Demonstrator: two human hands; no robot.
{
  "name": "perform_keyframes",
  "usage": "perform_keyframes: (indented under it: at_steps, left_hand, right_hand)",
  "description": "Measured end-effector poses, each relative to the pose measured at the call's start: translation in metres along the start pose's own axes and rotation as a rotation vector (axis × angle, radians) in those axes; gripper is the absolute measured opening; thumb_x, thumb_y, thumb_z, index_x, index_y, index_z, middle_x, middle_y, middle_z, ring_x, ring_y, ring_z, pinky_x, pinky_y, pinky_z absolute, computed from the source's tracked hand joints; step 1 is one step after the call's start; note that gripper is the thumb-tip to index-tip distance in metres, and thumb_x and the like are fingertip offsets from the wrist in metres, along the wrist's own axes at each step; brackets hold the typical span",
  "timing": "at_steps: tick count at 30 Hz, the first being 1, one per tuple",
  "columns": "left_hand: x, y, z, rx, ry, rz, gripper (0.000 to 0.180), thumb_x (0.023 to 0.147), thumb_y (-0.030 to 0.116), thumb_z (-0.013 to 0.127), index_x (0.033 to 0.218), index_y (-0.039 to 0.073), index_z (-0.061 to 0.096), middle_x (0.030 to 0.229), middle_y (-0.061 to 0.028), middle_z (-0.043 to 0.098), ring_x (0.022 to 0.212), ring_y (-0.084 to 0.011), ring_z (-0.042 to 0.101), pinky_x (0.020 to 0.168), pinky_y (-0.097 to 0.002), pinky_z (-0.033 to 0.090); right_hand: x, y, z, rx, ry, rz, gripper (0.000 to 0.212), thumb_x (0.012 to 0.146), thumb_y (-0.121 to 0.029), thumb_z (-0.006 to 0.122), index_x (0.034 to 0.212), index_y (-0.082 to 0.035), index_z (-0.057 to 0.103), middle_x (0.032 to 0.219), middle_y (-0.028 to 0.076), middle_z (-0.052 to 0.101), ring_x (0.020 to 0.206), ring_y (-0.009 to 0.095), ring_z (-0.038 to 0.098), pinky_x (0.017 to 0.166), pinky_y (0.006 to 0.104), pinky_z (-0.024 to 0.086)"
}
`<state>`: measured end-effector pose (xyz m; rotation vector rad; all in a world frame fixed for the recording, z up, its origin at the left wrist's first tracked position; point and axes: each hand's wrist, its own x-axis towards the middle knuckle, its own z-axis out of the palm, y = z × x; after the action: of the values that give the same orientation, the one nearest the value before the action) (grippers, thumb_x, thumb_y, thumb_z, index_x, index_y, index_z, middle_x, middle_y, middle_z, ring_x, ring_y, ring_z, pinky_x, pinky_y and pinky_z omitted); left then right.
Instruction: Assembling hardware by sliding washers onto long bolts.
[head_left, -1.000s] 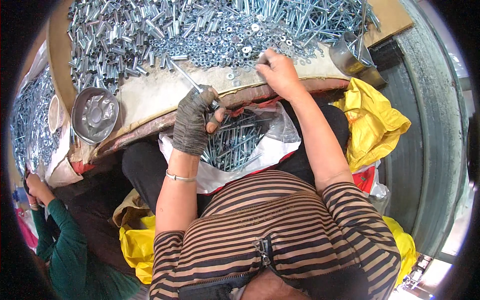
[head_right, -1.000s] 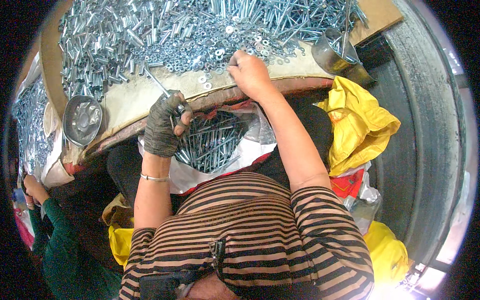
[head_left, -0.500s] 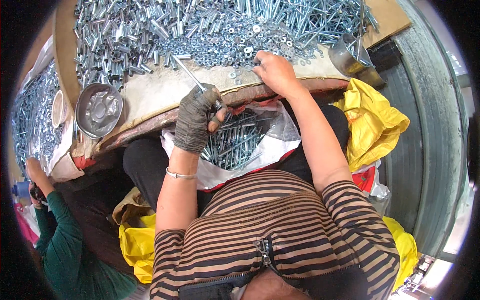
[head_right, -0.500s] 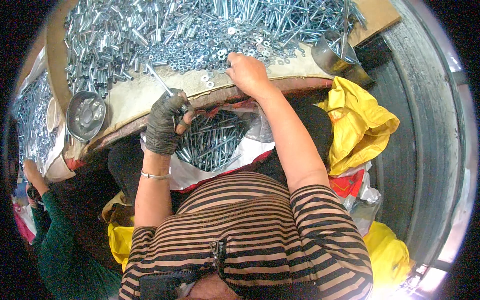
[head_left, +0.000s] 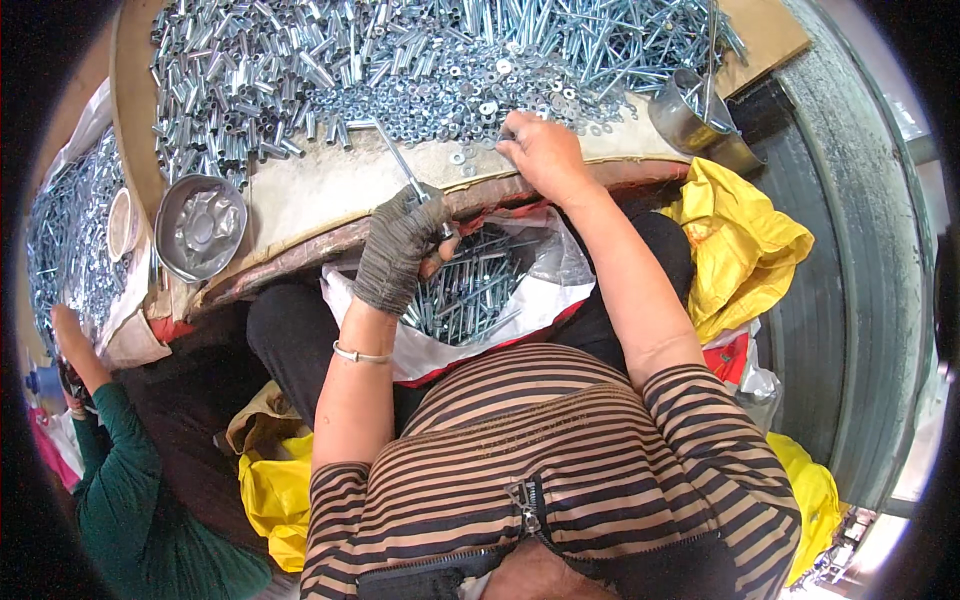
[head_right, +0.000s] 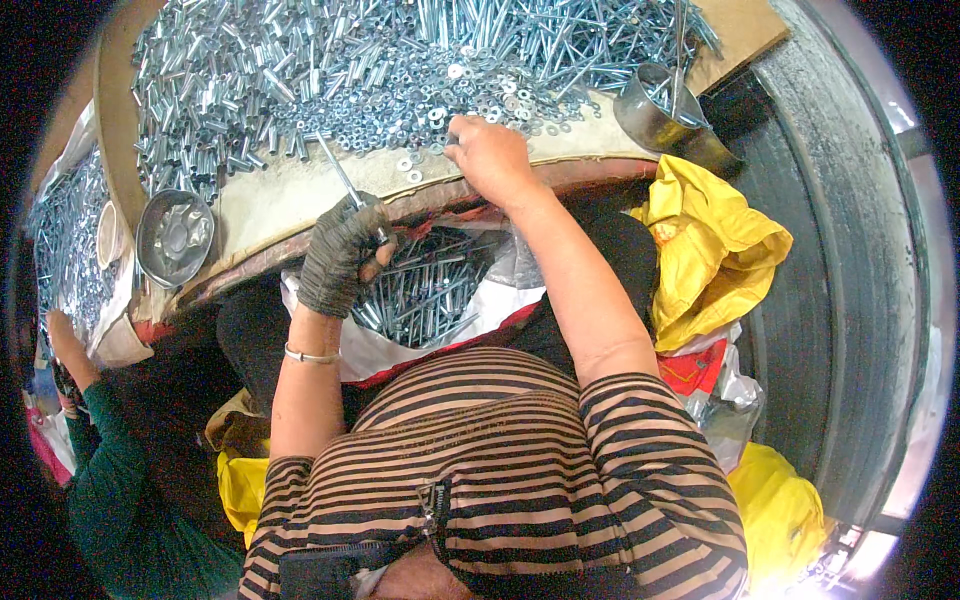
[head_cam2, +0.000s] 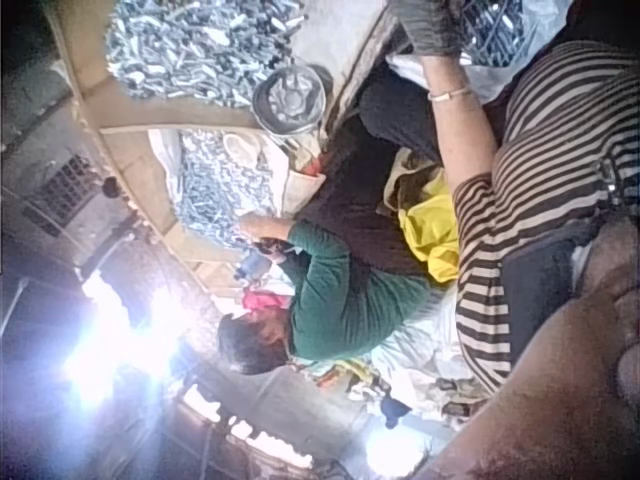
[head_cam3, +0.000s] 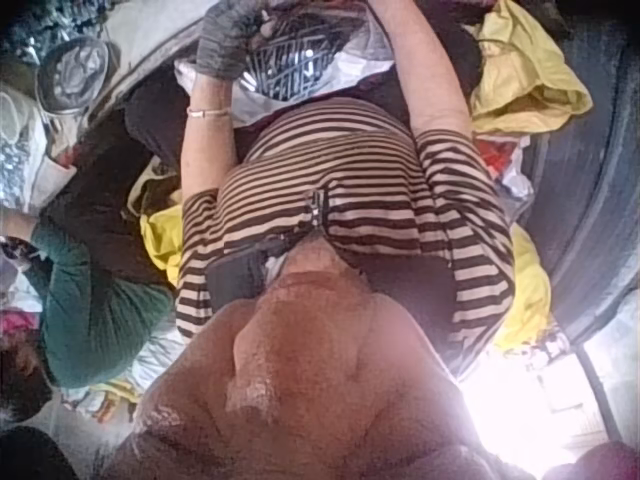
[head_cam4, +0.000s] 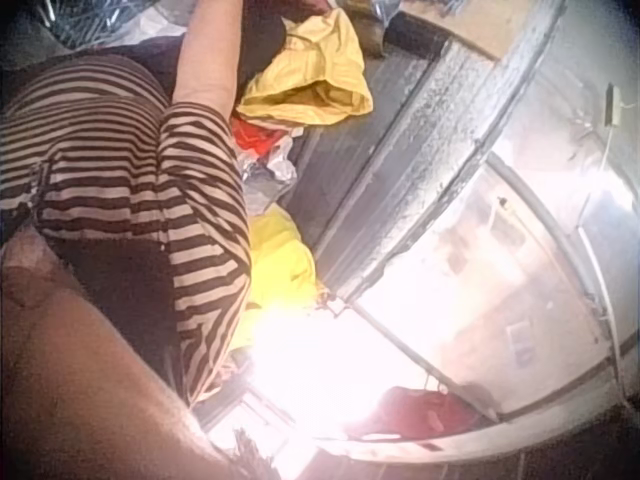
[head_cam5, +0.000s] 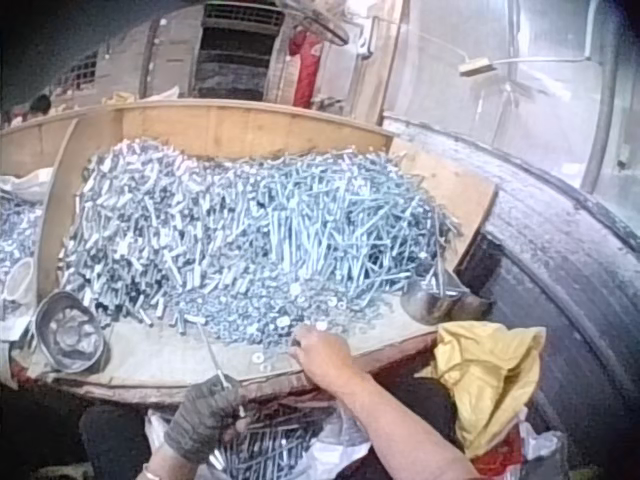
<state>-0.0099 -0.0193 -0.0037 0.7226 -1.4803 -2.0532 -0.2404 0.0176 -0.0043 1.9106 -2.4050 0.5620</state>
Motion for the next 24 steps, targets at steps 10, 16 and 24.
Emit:
perform_keyframes:
  at_steps: [10, 16, 24]
  left_hand:
    - [0.003, 0.005, 0.007, 0.752, 0.103, -0.018, 0.022, 0.083, 0.028, 0.058, 0.09, 0.007, 0.063, 0.066, -0.0116, 0.061, 0.063, -0.0265, 0.06, 0.056, -0.0366, 0.046]
    - [-0.005, 0.018, 0.019, 1.398, 0.112, 0.066, 0.024, 0.085, 0.031, 0.053, 0.095, 0.012, 0.063, 0.079, -0.0158, 0.065, 0.076, -0.0337, 0.064, 0.067, -0.0455, 0.049]
    - [-0.007, 0.009, 0.012, 1.356, 0.109, 0.24, 0.024, 0.082, 0.031, 0.057, 0.094, 0.011, 0.063, 0.079, -0.0162, 0.065, 0.074, -0.0346, 0.063, 0.065, -0.0447, 0.048]
  right_hand:
    - [-0.005, -0.004, -0.002, 0.182, 0.18, -0.217, 0.009, 0.08, -0.013, 0.064, 0.08, -0.007, 0.058, 0.077, 0.011, 0.061, 0.066, 0.026, 0.062, 0.054, 0.0338, 0.05]
    - [-0.011, -0.022, -0.055, 1.318, -0.079, 0.126, 0.009, 0.081, -0.007, 0.066, 0.077, -0.001, 0.059, 0.07, 0.006, 0.061, 0.057, 0.012, 0.06, 0.047, 0.0239, 0.05]
    - [-0.008, -0.025, -0.053, 1.347, -0.202, 0.216, 0.014, 0.081, -0.01, 0.068, 0.089, 0.001, 0.063, 0.068, 0.004, 0.058, 0.053, 0.011, 0.057, 0.044, 0.0233, 0.049]
